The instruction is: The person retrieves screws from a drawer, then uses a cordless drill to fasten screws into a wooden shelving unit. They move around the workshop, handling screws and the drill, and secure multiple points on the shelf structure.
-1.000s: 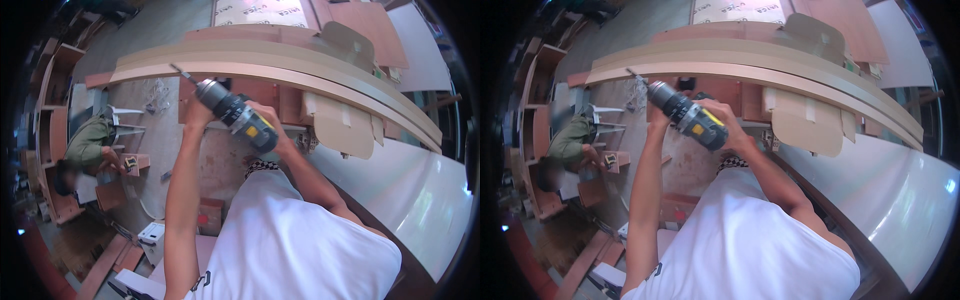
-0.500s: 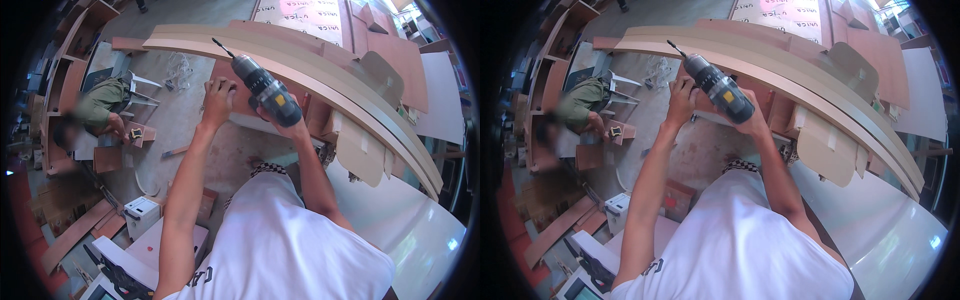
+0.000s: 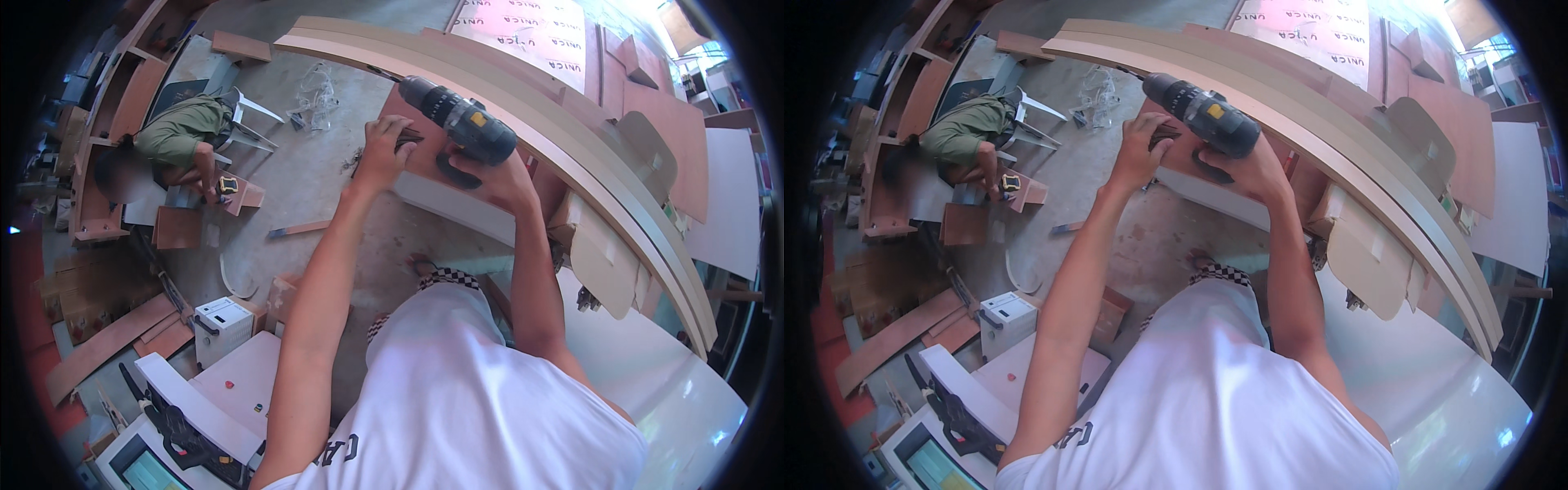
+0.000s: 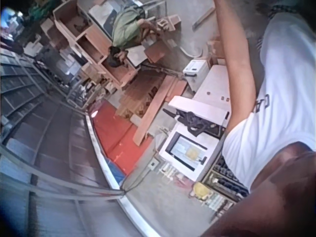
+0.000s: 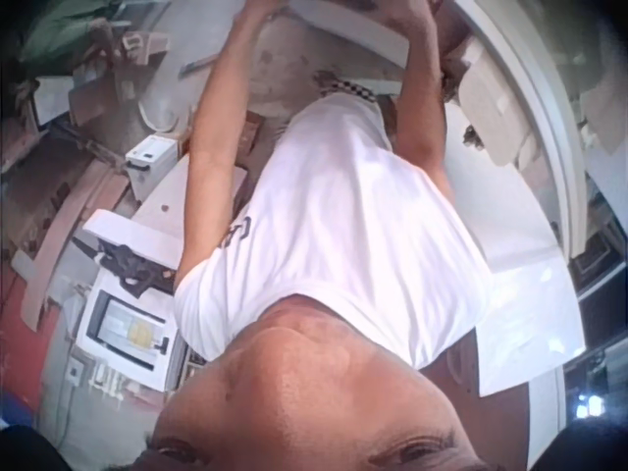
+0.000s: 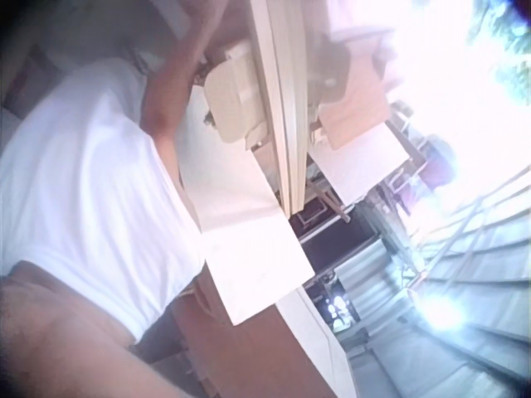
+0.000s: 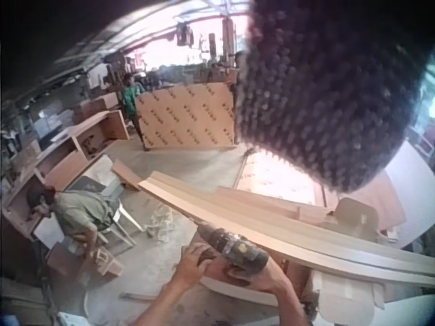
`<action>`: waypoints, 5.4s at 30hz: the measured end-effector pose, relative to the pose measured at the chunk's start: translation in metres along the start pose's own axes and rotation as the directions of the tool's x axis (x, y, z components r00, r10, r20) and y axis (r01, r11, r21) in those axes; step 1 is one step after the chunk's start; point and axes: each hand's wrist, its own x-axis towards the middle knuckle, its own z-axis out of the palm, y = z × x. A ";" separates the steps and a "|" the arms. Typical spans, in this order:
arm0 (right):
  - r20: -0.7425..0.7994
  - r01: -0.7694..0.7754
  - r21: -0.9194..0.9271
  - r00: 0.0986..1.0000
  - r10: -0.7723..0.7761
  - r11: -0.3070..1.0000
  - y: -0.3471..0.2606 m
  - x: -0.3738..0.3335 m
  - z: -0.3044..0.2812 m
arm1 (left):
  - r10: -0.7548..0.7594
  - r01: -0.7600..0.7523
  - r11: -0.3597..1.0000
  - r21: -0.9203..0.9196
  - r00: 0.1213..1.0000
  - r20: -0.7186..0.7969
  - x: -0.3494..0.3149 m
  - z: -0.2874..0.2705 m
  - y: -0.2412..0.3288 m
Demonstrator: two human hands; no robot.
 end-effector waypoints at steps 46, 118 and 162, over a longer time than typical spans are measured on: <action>-0.308 0.010 -0.831 0.823 -0.477 0.555 0.027 -0.038 0.086 | -0.022 0.020 0.999 -0.030 0.997 -0.076 -0.020 -0.005 -0.005; 0.478 0.330 0.566 0.615 -0.627 0.755 -0.275 -0.446 0.712 | -0.593 0.255 0.760 -0.598 -0.103 -0.798 -0.726 -0.239 0.320; 0.533 -0.543 0.829 0.690 -0.489 0.138 -0.307 -0.220 0.360 | 0.334 0.342 0.856 0.388 0.208 -0.919 -0.369 -0.297 0.294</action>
